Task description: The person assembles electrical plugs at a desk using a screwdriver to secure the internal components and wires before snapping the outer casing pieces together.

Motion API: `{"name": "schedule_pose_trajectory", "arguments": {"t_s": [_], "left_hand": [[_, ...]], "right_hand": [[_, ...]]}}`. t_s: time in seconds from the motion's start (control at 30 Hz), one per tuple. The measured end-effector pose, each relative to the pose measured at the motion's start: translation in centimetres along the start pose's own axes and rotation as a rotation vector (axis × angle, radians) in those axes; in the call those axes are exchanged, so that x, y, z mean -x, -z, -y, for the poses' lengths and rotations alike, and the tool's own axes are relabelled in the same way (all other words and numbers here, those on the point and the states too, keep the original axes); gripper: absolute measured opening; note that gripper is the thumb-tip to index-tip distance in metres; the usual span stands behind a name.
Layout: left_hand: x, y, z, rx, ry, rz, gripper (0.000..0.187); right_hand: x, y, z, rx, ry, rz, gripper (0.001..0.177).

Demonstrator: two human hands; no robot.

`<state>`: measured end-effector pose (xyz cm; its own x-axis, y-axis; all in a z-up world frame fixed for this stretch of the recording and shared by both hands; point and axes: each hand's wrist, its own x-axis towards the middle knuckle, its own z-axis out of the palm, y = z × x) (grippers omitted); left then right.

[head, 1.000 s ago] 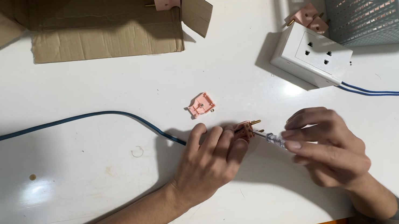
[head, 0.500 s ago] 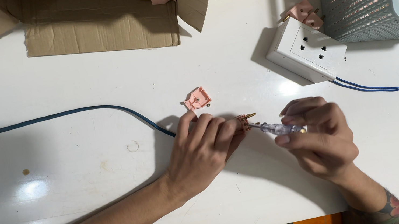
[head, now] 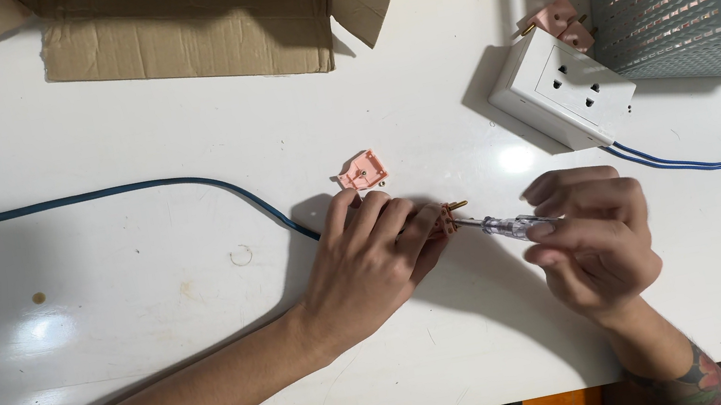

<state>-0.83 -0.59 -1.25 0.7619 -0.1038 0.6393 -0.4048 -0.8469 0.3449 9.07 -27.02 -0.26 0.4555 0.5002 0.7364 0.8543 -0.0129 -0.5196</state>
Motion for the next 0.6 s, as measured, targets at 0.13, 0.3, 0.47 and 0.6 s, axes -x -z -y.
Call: {"name": "schedule_pose_trajectory", "arguments": {"t_s": [0.13, 0.3, 0.47, 0.6], "left_hand": [[0.3, -0.4, 0.0, 0.013, 0.013, 0.015, 0.023], [0.3, -0.5, 0.1, 0.002, 0.01, 0.018, 0.021], [0.1, -0.2, 0.1, -0.006, -0.006, 0.012, 0.024], [0.5, -0.7, 0.1, 0.011, 0.004, 0.034, 0.025]], "right_hand": [[-0.8, -0.7, 0.9, 0.046, 0.032, -0.002, 0.028], [-2.0, -0.7, 1.6, 0.007, -0.008, 0.028, 0.017], [-0.6, -0.4, 0.6, -0.015, -0.006, 0.012, 0.021], [-0.7, -1.2, 0.6, -0.005, 0.045, 0.004, 0.035]]}}
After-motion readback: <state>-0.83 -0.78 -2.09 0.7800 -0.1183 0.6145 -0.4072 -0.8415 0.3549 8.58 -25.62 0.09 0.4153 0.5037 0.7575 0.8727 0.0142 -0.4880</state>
